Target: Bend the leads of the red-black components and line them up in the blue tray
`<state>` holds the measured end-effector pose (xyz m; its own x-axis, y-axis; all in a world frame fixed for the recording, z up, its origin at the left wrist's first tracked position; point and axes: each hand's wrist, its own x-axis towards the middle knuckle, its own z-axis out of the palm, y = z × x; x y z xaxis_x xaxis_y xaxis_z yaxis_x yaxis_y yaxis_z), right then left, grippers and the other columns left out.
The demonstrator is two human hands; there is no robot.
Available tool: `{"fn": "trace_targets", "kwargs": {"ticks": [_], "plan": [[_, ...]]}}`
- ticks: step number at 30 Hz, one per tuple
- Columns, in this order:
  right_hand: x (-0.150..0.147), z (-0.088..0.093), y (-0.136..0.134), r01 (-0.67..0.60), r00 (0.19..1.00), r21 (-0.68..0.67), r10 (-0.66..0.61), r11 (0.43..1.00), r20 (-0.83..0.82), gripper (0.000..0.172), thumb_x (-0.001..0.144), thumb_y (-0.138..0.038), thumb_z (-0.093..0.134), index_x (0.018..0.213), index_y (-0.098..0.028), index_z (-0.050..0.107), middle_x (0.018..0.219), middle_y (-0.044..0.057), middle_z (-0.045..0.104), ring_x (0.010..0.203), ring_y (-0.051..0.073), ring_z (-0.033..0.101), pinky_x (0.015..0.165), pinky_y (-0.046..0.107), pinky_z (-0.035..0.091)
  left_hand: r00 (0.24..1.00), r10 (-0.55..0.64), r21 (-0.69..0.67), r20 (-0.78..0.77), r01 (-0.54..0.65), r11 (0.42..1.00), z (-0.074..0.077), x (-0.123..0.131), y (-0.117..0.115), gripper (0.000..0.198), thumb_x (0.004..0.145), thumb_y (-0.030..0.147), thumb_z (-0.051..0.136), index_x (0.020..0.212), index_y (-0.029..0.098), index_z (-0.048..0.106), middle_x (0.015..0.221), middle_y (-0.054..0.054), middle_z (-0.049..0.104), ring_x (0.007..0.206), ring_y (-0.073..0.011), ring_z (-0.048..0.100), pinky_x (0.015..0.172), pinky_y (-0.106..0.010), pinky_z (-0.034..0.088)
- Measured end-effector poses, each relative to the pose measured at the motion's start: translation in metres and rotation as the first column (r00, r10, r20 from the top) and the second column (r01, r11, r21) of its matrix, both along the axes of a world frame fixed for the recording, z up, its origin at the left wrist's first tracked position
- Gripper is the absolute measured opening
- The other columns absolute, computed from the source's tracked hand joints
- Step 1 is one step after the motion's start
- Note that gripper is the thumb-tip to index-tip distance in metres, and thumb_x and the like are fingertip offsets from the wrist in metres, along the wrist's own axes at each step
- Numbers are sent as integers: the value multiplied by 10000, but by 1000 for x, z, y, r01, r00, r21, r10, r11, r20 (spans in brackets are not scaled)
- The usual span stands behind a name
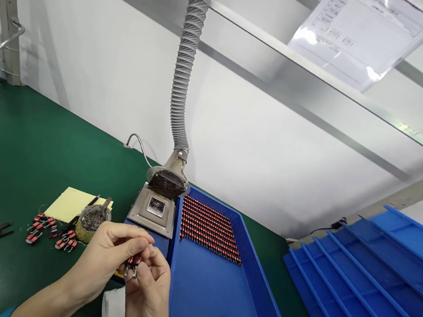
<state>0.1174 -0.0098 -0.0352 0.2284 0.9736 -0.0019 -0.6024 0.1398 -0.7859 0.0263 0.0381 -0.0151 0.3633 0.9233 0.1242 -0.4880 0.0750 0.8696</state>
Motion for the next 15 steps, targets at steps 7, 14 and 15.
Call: {"fn": "trace_targets", "kwargs": {"ticks": [7,14,15], "plan": [[12,6,-3,10,996,-47,-14,999,-92,260,589,-297,900,773,-221,733,820,3,736,686,93,665,707,192,546,991,131,25,39,-132,991,9,-17,6,192,762,329,756,923,226,769,895,-37,763,908,-193,678,877,-268,517],[6,-8,5,55,998,-21,-55,998,-19,286,627,-328,877,858,-226,743,838,3,728,787,119,675,740,207,537,1000,3,-23,4,-3,1000,2,5,-4,125,718,282,782,738,159,778,801,-81,758,796,-205,677,747,-264,522],[3,-8,5,71,997,-16,-71,997,-13,274,620,-319,882,835,-221,742,818,-3,720,773,111,668,733,198,532,998,45,-56,34,-43,997,1,6,-5,154,718,310,785,730,157,773,744,-71,751,729,-186,669,691,-250,521]]}}
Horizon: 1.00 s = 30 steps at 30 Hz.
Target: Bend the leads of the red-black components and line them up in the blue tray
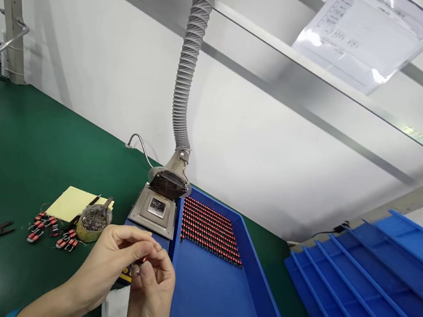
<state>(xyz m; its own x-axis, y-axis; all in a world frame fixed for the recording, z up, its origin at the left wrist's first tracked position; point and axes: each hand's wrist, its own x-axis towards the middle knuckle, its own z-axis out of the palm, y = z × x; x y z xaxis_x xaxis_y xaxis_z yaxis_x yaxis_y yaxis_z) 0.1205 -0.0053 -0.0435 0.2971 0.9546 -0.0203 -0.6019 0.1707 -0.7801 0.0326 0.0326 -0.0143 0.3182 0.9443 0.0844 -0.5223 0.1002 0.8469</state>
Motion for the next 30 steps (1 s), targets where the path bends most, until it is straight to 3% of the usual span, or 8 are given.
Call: {"fn": "trace_targets", "kwargs": {"ticks": [4,7,11,13,17,20,24,30], "plan": [[-3,7,-4,-17,1000,37,16,999,5,235,600,-312,892,728,-212,721,766,-14,693,679,90,636,682,188,527,981,144,-60,133,-137,989,3,-10,2,240,692,432,805,720,200,751,680,-16,736,685,-151,667,687,-222,533],[3,9,-6,11,999,26,-9,1000,-53,225,615,-305,884,762,-251,722,859,-25,705,710,90,656,735,200,537,969,170,-55,181,-163,985,8,-20,6,214,700,409,809,802,228,758,809,-14,762,842,-168,689,808,-236,534],[9,4,-5,7,997,55,-2,998,-83,273,629,-337,873,853,-302,720,912,-40,705,789,95,668,778,205,537,980,-187,90,-66,193,977,7,-18,4,484,746,258,771,1211,272,638,1286,-46,633,1242,-223,525,1070,-332,392],[11,3,-4,16,1000,74,-16,997,-4,250,643,-335,865,828,-283,706,843,-28,692,779,113,661,751,222,543,953,-270,113,-141,286,951,5,-13,1,486,791,256,718,1262,262,598,1349,-61,581,1277,-243,489,1101,-373,349],[25,11,-10,115,968,144,-143,983,207,207,691,-363,824,814,-254,699,836,-2,649,792,149,639,736,260,543,926,-371,81,-69,376,923,4,-13,-2,543,769,266,741,1280,216,564,1119,-80,693,1094,-241,615,981,-359,443],[37,18,-18,2,926,127,-50,992,375,293,722,-465,770,917,-246,752,815,26,641,753,170,618,697,276,523,873,-484,18,-55,485,874,6,-17,-3,636,702,221,795,1285,231,540,955,-38,711,936,-202,662,873,-313,485],[40,22,-21,-59,851,123,-14,991,524,231,763,-437,739,728,-210,767,653,14,582,626,136,525,605,247,450,844,-514,0,-154,520,854,6,-16,-5,629,707,172,770,1283,262,535,993,-31,692,941,-192,649,858,-302,479],[45,34,-19,102,962,116,-128,988,241,254,749,-360,763,590,-196,652,520,-59,388,445,68,353,435,201,344,815,-523,3,-249,541,841,10,-19,-6,647,711,176,766,1297,270,509,893,-12,680,936,-202,649,852,-315,483]]}}
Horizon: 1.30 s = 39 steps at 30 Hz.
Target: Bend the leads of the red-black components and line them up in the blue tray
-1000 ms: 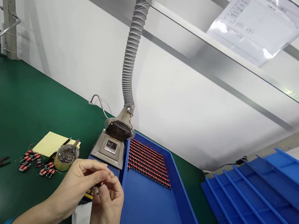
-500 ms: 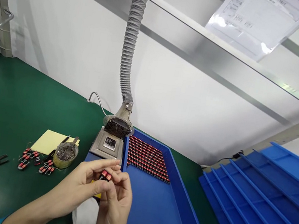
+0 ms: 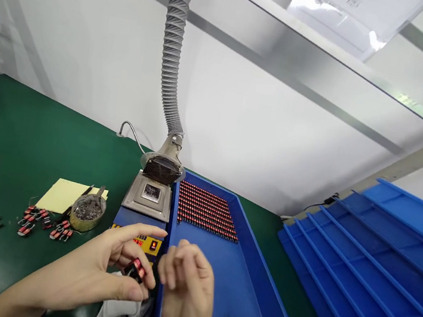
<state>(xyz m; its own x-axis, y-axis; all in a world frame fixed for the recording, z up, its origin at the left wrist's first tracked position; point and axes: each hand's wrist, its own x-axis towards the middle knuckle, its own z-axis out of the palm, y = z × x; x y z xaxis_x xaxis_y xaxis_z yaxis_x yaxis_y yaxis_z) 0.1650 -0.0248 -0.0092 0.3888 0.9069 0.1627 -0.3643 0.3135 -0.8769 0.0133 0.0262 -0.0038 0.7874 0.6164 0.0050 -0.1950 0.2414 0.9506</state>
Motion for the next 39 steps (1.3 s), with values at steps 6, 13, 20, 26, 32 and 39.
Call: {"fn": "trace_targets", "kwargs": {"ticks": [6,13,20,26,32,39], "plan": [[5,-2,-4,12,929,25,-20,1000,368,254,786,-451,714,766,-203,767,615,18,571,599,137,547,570,250,464,998,44,-39,49,-42,998,6,-5,2,629,702,161,759,1271,268,513,884,1,705,896,-181,663,861,-297,485],[-11,-6,-3,40,900,-26,-24,999,436,192,805,-369,707,686,-219,731,642,5,556,594,128,521,544,231,447,995,88,38,-48,-86,996,0,-3,1,635,707,203,758,1285,306,516,1010,-14,691,1013,-218,604,918,-339,450],[-15,-7,-6,86,935,-8,-77,996,346,201,819,-329,702,660,-211,673,648,-18,517,590,110,507,551,214,441,996,82,69,-26,-80,994,5,-2,-1,466,786,200,671,1230,272,548,978,-9,664,954,-185,599,872,-292,443],[-17,-6,-7,120,835,119,-166,986,525,215,892,-270,606,690,-217,656,636,-17,556,601,118,537,583,217,453,998,63,157,26,-66,985,-2,-2,-3,263,942,267,475,1199,253,528,950,-3,563,888,-158,516,783,-275,398],[-17,-8,-6,157,724,191,-244,969,646,158,876,-222,621,726,-232,668,627,-23,583,580,113,540,551,199,448,981,176,266,-82,-149,952,-1,-1,0,143,931,333,486,950,219,571,908,-1,550,875,-181,479,739,-284,362],[-18,-12,-3,209,720,190,-282,959,633,91,833,-197,670,769,-240,719,626,-15,601,581,123,555,537,208,446,954,235,371,-187,-153,916,4,-7,1,197,924,363,483,806,217,545,776,34,514,762,-160,432,658,-273,300]]}}
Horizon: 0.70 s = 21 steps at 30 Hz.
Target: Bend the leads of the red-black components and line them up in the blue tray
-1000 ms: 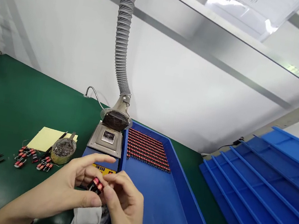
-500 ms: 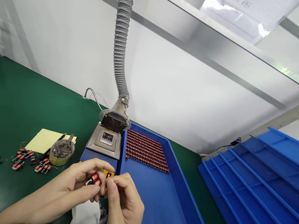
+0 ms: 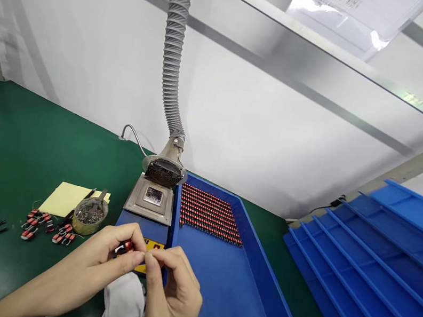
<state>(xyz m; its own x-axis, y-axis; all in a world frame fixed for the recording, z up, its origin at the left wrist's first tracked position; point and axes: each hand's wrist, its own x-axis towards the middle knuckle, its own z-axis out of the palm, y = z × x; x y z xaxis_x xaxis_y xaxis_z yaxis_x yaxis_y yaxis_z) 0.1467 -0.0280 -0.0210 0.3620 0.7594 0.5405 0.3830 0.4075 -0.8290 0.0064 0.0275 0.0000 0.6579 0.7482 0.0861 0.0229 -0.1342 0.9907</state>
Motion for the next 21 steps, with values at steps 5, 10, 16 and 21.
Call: {"fn": "trace_targets", "kwargs": {"ticks": [5,10,16,21], "plan": [[0,0,3,-39,996,11,40,999,-78,97,816,-234,694,722,-233,715,590,-22,573,549,102,524,509,176,444,999,11,21,50,-12,1000,-1,1,1,187,927,348,475,809,219,542,780,34,529,764,-160,435,681,-271,316],[0,-3,7,-96,983,35,100,995,-153,116,824,-268,696,716,-233,714,568,-31,544,549,92,512,525,164,453,997,10,7,74,-10,1000,-1,3,0,162,923,314,496,814,221,574,790,37,559,770,-152,453,676,-260,324],[5,-2,3,-167,981,-9,165,986,-105,152,845,-239,656,694,-221,655,600,-22,554,592,119,517,562,217,447,990,41,-7,132,-40,999,-1,4,-1,153,908,301,519,823,206,602,785,28,593,755,-143,496,660,-247,352],[8,10,-4,-267,954,28,260,963,150,130,826,-118,613,759,-222,652,667,-11,609,642,143,572,609,261,467,985,82,100,154,-98,990,0,4,-2,153,913,259,513,794,205,592,748,46,599,696,-116,504,637,-231,352]]}}
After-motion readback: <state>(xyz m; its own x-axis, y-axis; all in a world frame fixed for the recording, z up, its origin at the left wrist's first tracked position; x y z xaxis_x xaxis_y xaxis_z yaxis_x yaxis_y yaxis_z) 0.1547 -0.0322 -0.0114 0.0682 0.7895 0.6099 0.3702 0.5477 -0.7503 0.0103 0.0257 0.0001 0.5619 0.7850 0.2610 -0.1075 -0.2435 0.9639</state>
